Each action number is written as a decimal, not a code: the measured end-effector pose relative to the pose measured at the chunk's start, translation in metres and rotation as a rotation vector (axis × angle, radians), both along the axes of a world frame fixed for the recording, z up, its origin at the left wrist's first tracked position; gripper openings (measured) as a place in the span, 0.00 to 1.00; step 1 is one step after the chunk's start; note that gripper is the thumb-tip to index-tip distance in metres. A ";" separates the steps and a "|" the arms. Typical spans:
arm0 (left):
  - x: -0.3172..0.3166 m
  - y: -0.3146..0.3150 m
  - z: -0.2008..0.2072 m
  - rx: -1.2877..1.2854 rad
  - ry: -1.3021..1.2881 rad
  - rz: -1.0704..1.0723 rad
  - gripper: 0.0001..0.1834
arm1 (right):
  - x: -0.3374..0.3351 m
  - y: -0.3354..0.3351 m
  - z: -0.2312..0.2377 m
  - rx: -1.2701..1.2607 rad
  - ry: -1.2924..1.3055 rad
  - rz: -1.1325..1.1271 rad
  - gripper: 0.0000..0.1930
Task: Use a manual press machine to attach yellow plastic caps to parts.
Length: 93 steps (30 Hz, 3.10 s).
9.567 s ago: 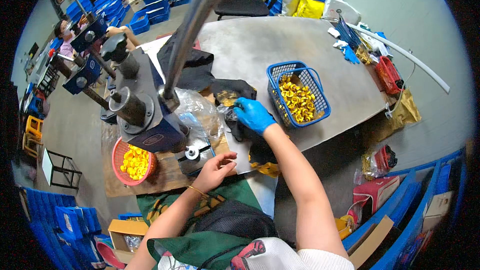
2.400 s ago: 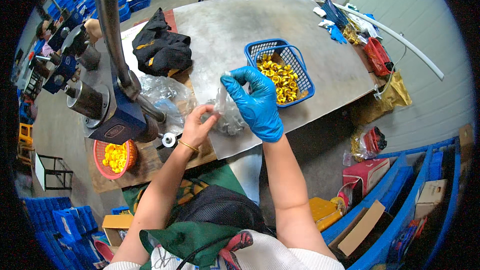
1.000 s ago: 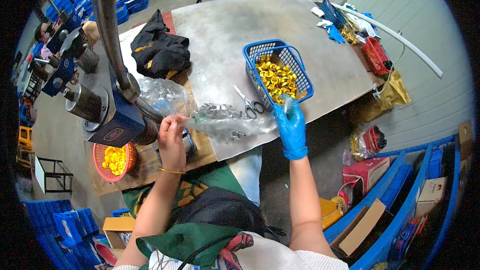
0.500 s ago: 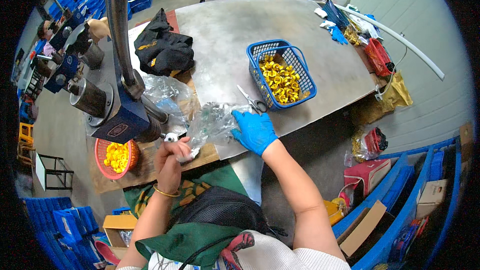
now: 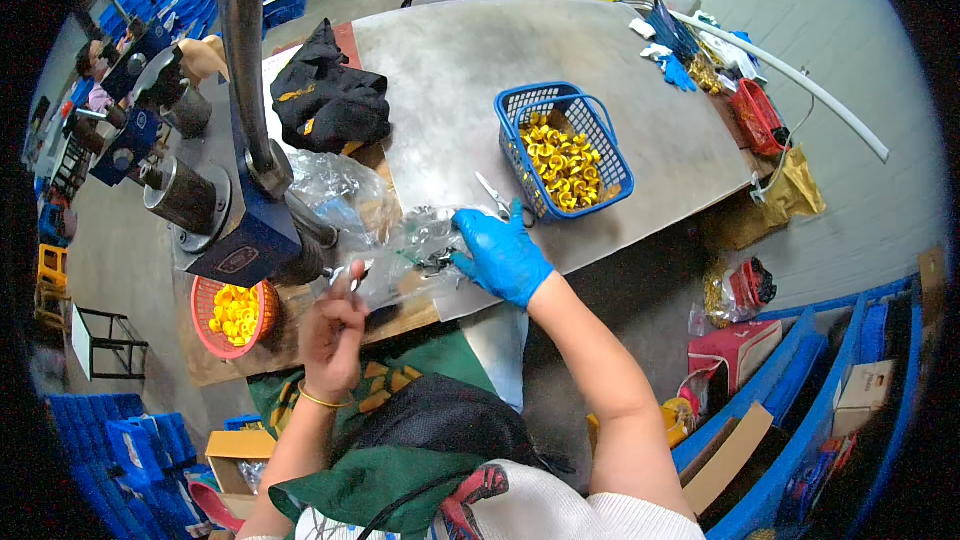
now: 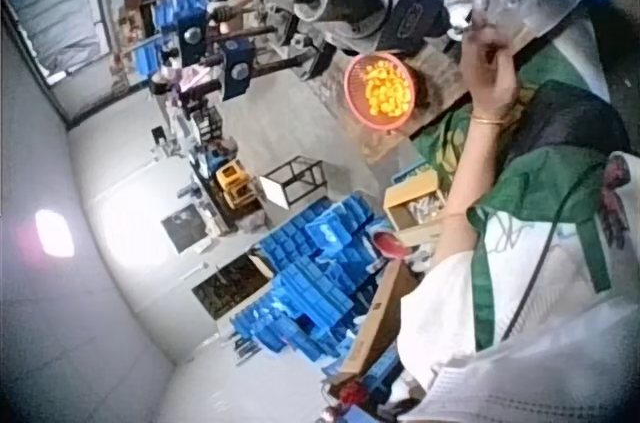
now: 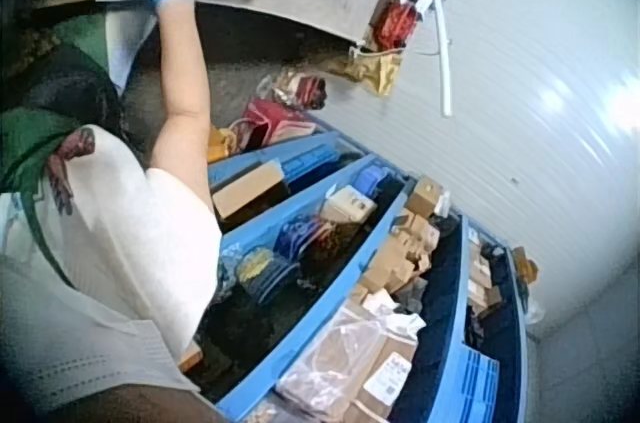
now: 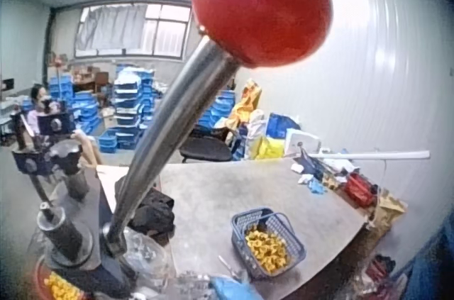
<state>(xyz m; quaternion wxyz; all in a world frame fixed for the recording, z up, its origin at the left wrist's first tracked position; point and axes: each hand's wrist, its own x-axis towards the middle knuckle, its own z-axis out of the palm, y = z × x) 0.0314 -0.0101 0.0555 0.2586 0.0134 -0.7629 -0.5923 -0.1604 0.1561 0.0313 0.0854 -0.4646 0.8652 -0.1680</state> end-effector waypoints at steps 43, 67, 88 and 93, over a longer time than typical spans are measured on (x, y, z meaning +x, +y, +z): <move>-0.156 -0.003 -0.109 -0.998 -0.761 0.232 0.20 | -0.081 -0.032 -0.061 0.210 0.046 -0.398 0.24; -0.131 0.000 -0.119 -0.392 -1.025 0.023 0.57 | -0.095 -0.040 -0.073 -0.392 0.079 -0.012 0.15; -0.065 0.042 -0.117 -0.498 -0.423 0.054 0.22 | -0.064 -0.008 -0.057 -0.206 -0.447 -0.289 0.30; -0.058 0.051 -0.121 -0.730 -0.393 0.000 0.14 | -0.094 -0.045 -0.092 -0.009 0.145 -0.284 0.28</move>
